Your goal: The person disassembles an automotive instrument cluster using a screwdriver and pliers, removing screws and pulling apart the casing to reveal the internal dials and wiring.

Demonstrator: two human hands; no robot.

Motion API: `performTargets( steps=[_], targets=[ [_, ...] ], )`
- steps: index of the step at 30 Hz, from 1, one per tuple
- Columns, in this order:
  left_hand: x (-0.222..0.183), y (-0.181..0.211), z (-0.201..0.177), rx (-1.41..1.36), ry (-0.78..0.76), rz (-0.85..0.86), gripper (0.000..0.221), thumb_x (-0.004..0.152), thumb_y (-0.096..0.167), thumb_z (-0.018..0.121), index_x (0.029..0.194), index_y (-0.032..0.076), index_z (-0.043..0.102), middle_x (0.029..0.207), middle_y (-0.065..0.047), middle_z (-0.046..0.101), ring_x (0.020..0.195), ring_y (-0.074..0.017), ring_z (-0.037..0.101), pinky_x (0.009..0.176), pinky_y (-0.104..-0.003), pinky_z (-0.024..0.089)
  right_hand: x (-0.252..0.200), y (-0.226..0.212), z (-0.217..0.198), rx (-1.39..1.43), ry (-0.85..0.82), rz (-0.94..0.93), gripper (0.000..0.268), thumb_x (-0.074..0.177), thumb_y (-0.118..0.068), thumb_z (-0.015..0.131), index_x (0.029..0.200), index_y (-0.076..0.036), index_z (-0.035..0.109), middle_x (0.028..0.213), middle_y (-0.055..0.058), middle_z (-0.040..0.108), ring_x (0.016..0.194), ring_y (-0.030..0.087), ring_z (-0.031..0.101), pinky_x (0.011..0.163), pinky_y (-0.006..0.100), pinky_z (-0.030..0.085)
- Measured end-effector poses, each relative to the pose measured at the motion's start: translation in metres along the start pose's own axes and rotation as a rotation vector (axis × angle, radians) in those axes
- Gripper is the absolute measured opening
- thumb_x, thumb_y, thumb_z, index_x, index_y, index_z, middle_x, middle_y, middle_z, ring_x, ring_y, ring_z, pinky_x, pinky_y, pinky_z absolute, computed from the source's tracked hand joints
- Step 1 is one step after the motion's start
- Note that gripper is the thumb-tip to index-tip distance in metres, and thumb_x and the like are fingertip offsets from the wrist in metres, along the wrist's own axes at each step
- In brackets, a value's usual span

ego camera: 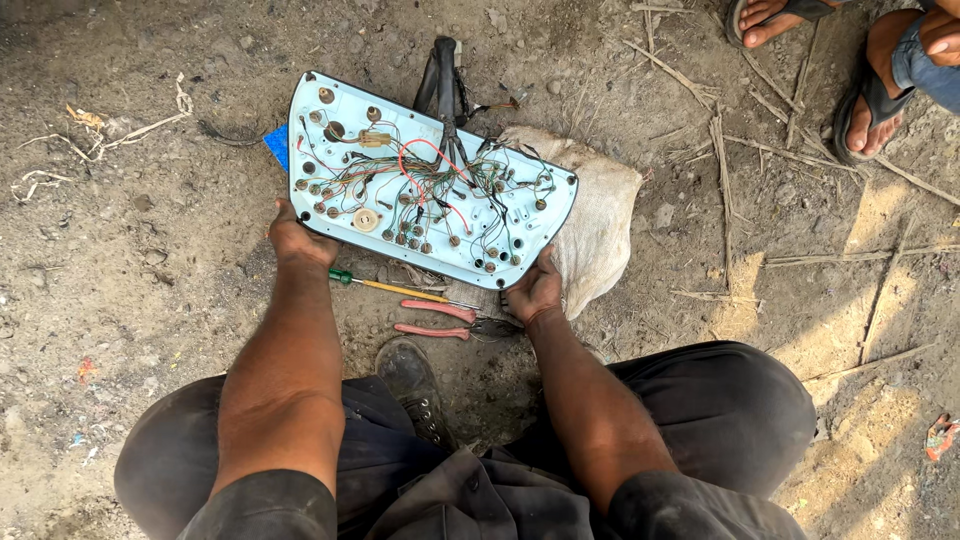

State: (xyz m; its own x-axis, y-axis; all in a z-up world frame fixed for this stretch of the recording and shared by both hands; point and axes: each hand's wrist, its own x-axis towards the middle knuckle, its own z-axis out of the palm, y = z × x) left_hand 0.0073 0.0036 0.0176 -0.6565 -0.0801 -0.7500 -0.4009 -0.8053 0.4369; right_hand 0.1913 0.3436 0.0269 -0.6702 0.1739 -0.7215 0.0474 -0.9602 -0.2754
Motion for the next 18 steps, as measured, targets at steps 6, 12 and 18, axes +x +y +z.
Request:
performTargets(
  steps=[6,12,18],
  targets=[
    [0.009,-0.003,-0.021,-0.047,-0.083,0.028,0.058,0.108,0.045,0.034,0.143,0.003,0.055,0.145,-0.015,0.062,0.136,-0.0309,0.059,0.119,-0.053,0.044,0.004,0.0,-0.007,0.034,0.039,0.019,0.057,0.101,-0.047,0.051,0.142,-0.007,0.055,0.142,0.012,0.062,0.132,0.03,0.057,0.118,0.05,0.04],
    [0.006,-0.004,-0.025,-0.042,-0.094,0.037,0.058,0.108,0.046,0.037,0.142,0.004,0.057,0.144,-0.013,0.064,0.135,-0.0302,0.06,0.119,-0.052,0.044,0.004,-0.001,-0.009,0.032,0.011,0.001,0.056,0.102,-0.047,0.051,0.142,-0.008,0.055,0.142,0.01,0.062,0.132,0.03,0.057,0.119,0.049,0.04],
    [0.001,-0.005,-0.022,-0.039,-0.107,0.026,0.059,0.107,0.047,0.034,0.142,0.006,0.057,0.144,-0.011,0.063,0.135,-0.03,0.059,0.118,-0.052,0.043,0.005,-0.005,-0.005,0.012,-0.041,-0.037,0.058,0.104,-0.049,0.048,0.144,-0.007,0.053,0.144,0.011,0.061,0.133,0.03,0.057,0.119,0.049,0.041]
  ],
)
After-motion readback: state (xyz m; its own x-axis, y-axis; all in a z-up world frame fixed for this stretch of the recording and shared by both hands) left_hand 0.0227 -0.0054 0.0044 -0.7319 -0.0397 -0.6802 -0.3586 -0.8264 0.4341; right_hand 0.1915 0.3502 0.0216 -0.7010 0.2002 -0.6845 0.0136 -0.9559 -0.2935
